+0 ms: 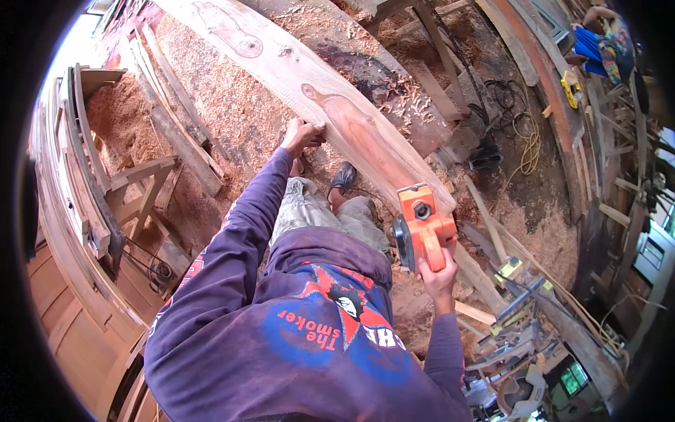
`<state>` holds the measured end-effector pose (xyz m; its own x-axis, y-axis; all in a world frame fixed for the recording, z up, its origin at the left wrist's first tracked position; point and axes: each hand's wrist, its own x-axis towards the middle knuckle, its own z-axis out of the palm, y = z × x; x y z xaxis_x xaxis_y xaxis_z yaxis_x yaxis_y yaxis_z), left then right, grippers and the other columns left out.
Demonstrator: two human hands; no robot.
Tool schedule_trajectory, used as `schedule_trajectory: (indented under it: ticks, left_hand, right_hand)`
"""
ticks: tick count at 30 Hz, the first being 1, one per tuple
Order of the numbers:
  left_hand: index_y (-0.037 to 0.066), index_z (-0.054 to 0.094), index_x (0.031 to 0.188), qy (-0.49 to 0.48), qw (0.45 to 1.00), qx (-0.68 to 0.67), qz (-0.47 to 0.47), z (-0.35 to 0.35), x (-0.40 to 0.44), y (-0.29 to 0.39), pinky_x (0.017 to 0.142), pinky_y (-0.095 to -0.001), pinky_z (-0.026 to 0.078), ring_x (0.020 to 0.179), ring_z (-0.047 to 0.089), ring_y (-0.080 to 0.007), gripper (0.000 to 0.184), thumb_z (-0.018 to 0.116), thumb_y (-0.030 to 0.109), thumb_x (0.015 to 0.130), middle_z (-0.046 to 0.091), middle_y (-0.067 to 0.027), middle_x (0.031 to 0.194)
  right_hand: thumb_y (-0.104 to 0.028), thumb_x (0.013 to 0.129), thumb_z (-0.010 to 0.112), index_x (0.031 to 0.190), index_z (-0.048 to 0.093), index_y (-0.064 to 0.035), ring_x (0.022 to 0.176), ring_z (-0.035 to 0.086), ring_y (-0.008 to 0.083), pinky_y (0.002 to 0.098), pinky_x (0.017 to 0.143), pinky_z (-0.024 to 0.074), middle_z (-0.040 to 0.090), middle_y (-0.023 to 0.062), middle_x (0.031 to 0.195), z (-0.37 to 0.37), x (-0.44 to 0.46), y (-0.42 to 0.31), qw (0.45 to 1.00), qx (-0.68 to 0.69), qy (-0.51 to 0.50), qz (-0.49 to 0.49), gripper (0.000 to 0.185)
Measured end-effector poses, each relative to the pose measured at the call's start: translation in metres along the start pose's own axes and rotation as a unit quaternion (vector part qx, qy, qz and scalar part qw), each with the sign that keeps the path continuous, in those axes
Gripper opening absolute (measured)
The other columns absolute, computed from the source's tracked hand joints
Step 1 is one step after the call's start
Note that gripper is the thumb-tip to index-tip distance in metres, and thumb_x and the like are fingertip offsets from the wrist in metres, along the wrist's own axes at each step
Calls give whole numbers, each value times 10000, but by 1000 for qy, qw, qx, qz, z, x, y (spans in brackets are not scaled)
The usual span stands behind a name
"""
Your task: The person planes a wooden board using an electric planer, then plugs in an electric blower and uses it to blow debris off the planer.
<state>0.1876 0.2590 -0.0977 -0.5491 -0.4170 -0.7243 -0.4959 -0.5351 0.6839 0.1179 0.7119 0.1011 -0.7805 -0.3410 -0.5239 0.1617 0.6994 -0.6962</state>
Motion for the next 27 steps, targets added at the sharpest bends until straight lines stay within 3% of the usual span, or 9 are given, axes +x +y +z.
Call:
schedule_trajectory:
  ticks: [6, 8, 10, 11, 15, 17, 19, 20, 27]
  left_hand:
    - [43, 598, 1197, 29, 1000, 6, -1, -31, 12, 8, 722, -322, 510, 808, 613, -152, 479, 768, 348, 869, 687, -46, 1013]
    - [24, 517, 1351, 47, 996, -76, 29, -66, 30, 14, 807, -339, 500, 1016, 579, -197, 682, 799, 388, 849, 627, -109, 1212]
    - [-77, 305, 1489, 132, 989, -49, 41, -103, 48, 35, 975, -439, 496, 1178, 555, -344, 962, 820, 400, 832, 529, -237, 1377]
    - [-113, 373, 1446, 190, 979, -6, 76, -118, 54, 46, 793, -335, 533, 1044, 594, -249, 924, 829, 399, 826, 591, -221, 1260]
    - [-100, 380, 1451, 235, 966, -29, 104, -182, 82, 85, 838, -341, 549, 1077, 624, -235, 801, 783, 308, 891, 637, -191, 1221]
    - [-100, 388, 1435, 240, 963, -84, 87, -192, 90, 110, 856, -341, 558, 1061, 645, -236, 732, 751, 272, 920, 647, -187, 1214]
    - [-93, 497, 1342, 190, 970, -110, 104, -202, 103, 121, 843, -346, 577, 972, 684, -243, 586, 739, 242, 927, 682, -180, 1123]
    - [-57, 615, 1142, 188, 974, -73, 106, -202, 107, 123, 798, -348, 621, 889, 720, -258, 336, 700, 210, 955, 710, -149, 1009]
    - [-106, 626, 1077, 148, 981, -112, 58, -204, 92, 141, 841, -376, 618, 906, 714, -278, 301, 716, 133, 919, 694, -190, 1032]
  right_hand:
    - [-143, 760, 736, 923, 637, 6, 683, 665, 256, 396, 669, 511, 666, 136, 747, 9, 36, -10, 991, -113, -16, -68, 242]
    - [-150, 744, 730, 868, 620, 24, 659, 666, 273, 410, 644, 500, 653, 168, 714, 12, 49, 3, 986, -143, -22, -87, 240]
    - [-149, 745, 728, 861, 619, 22, 660, 673, 271, 408, 640, 504, 655, 169, 714, 15, 55, -2, 984, -149, -37, -87, 234]
    - [-148, 745, 726, 855, 619, 20, 660, 680, 269, 407, 636, 509, 657, 171, 713, 17, 58, -4, 982, -157, -53, -88, 228]
    - [-145, 749, 726, 861, 623, 12, 658, 682, 261, 400, 628, 510, 651, 171, 708, 24, 74, -10, 983, -152, -67, -73, 219]
    - [-166, 746, 727, 884, 622, -9, 673, 685, 379, 444, 619, 516, 654, 198, 702, 34, 86, -18, 983, -131, -93, -93, 234]
    - [-160, 752, 723, 890, 615, -11, 681, 682, 401, 451, 614, 518, 651, 206, 702, 49, 100, -31, 980, -133, -96, -113, 231]
    - [-157, 755, 723, 888, 608, -10, 687, 677, 418, 459, 609, 518, 647, 212, 701, 58, 107, -33, 979, -126, -98, -127, 229]
    - [-137, 766, 708, 849, 583, -12, 703, 653, 453, 494, 603, 518, 626, 228, 733, 133, 155, -128, 961, -152, -150, -177, 195]
